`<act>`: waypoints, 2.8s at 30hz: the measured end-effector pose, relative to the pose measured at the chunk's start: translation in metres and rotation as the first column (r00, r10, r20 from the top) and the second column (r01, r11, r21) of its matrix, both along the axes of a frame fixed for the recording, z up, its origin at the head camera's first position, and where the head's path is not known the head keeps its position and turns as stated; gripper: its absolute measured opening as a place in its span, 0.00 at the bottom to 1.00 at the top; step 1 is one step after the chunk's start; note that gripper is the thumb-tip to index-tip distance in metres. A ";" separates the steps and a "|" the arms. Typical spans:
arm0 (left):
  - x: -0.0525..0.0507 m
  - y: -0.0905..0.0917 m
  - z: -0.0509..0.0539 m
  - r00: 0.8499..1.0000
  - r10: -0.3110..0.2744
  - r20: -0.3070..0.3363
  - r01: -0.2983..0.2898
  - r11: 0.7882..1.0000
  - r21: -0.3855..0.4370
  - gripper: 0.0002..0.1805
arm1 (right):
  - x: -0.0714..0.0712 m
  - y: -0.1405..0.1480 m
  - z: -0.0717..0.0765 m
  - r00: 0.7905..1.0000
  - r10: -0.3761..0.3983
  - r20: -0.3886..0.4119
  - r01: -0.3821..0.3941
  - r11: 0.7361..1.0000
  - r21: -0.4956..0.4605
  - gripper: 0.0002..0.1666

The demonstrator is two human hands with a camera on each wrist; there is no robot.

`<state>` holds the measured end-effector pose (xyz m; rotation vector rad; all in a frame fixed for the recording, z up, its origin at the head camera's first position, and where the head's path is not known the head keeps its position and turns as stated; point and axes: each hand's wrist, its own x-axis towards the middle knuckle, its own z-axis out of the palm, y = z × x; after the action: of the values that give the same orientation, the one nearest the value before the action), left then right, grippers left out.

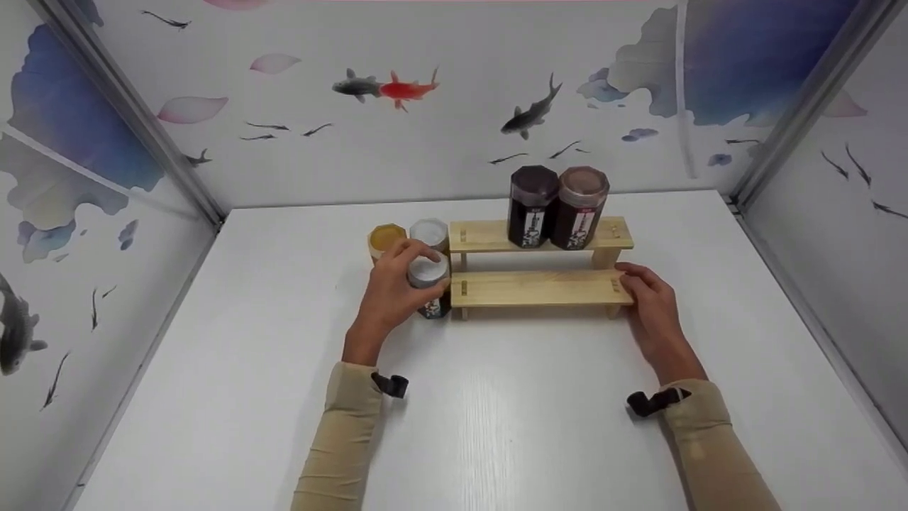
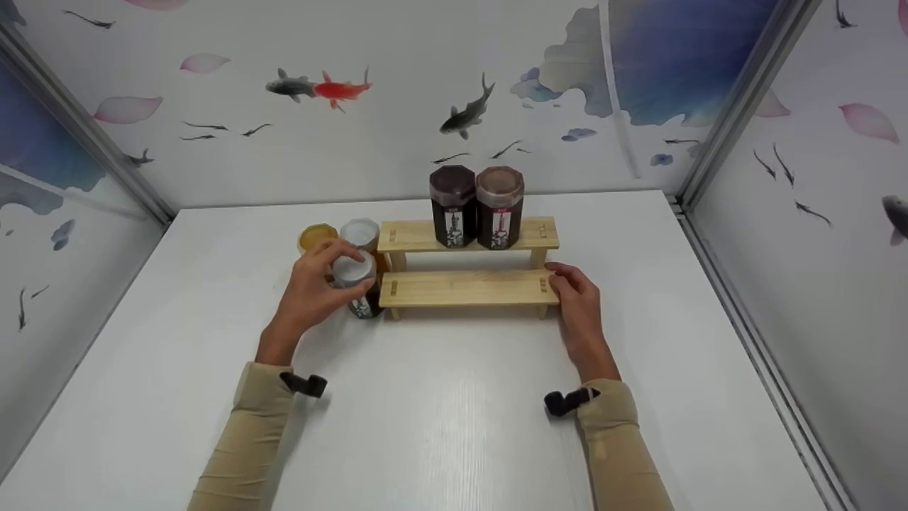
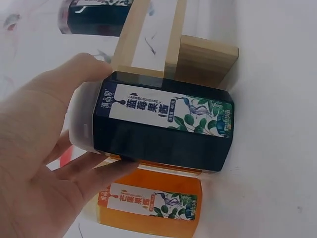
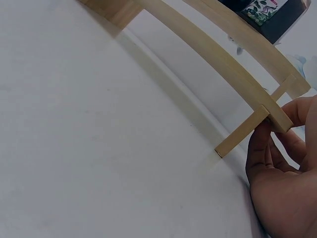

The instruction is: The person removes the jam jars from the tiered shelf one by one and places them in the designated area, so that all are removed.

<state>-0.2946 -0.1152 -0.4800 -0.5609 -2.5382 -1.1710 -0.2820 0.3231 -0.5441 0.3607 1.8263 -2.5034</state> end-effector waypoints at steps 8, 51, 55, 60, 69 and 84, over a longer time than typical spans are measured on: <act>0.007 0.015 0.018 0.997 0.014 -0.078 -0.019 0.998 -0.055 0.17 | 0.000 -0.001 0.000 1.000 -0.014 0.003 0.014 1.000 0.003 0.27; -0.016 0.149 0.019 0.964 0.056 -0.258 0.008 0.971 0.239 0.42 | 0.001 0.000 0.002 1.000 -0.003 -0.009 0.003 1.000 0.005 0.29; -0.009 0.132 0.019 0.967 0.048 -0.249 0.021 0.964 0.266 0.41 | 0.000 0.000 0.001 1.000 0.003 0.005 -0.003 1.000 0.022 0.29; -0.002 0.102 0.021 0.970 0.034 -0.241 0.043 0.950 0.309 0.40 | 0.000 -0.002 -0.001 1.000 -0.005 0.003 0.005 0.999 0.044 0.27; 0.007 0.048 0.024 0.936 0.063 -0.346 0.047 0.953 0.298 0.39 | 0.000 -0.003 -0.002 1.000 -0.019 -0.005 0.019 0.999 0.034 0.25; 0.017 -0.024 0.019 0.914 0.174 -0.367 -0.072 0.959 0.274 0.38 | 0.001 -0.002 0.000 1.000 -0.012 0.004 0.012 1.000 0.023 0.28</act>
<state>-0.2773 -0.1393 -0.4611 -0.5006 -2.0209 -1.1810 -0.2809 0.3215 -0.5443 0.3784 1.8581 -2.4898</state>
